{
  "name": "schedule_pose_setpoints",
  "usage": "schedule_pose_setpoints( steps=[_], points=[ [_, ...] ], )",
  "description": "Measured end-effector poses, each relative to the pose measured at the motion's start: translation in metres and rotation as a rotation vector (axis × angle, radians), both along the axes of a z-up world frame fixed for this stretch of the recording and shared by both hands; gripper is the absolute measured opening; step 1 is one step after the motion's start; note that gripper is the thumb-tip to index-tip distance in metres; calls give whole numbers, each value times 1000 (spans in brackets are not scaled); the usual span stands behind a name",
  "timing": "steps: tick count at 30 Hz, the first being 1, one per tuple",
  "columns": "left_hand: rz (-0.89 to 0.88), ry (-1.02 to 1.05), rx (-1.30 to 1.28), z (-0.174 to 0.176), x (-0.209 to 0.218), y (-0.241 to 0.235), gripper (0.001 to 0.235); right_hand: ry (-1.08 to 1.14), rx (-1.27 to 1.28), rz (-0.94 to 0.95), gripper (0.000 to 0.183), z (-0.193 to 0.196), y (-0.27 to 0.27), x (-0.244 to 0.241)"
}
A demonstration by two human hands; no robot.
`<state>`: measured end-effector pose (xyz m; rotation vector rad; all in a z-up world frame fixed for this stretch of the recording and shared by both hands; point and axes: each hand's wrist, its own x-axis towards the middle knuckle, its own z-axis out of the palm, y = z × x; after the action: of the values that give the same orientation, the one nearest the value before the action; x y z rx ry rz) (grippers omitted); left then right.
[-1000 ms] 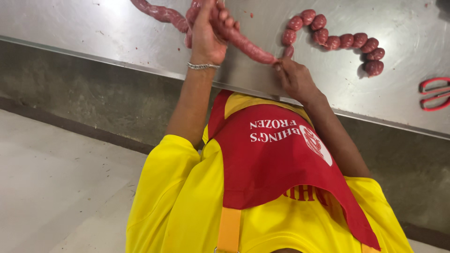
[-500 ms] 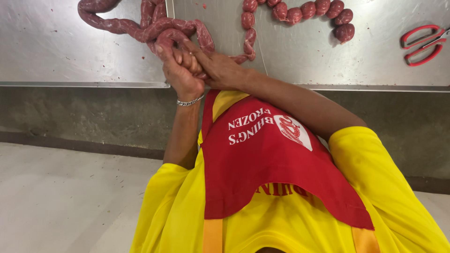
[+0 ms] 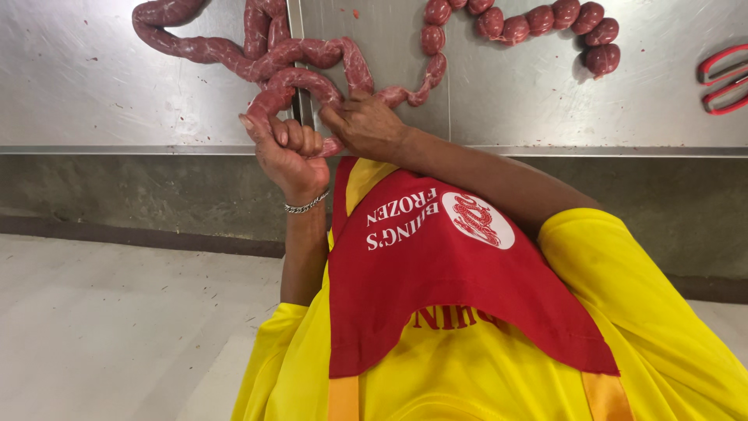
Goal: The person ties long lengths of meat-filled sausage casing into smaller individual links by hand using a thin white string on a metal table.
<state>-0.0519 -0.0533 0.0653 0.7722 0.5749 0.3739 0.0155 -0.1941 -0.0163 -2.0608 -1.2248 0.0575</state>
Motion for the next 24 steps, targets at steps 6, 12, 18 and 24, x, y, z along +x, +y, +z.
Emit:
schedule_pose_setpoints(
  steps=[6, 12, 18, 24],
  points=[
    [-61, -4, -20, -11, 6, 20, 57, 174, -372, 45, 26, 6, 3, 3],
    [-103, -45, 142, -12, 11, 55, 56, -86, 21, -62, 22, -1, -13, 7],
    [-139, -43, 4, -15, 13, 62, 54, 94, -228, -41, 21, -14, -22, 0],
    [-217, -81, 71, -23, 12, 81, 51, -105, -61, -88, 16, -4, -26, 14]
  ],
)
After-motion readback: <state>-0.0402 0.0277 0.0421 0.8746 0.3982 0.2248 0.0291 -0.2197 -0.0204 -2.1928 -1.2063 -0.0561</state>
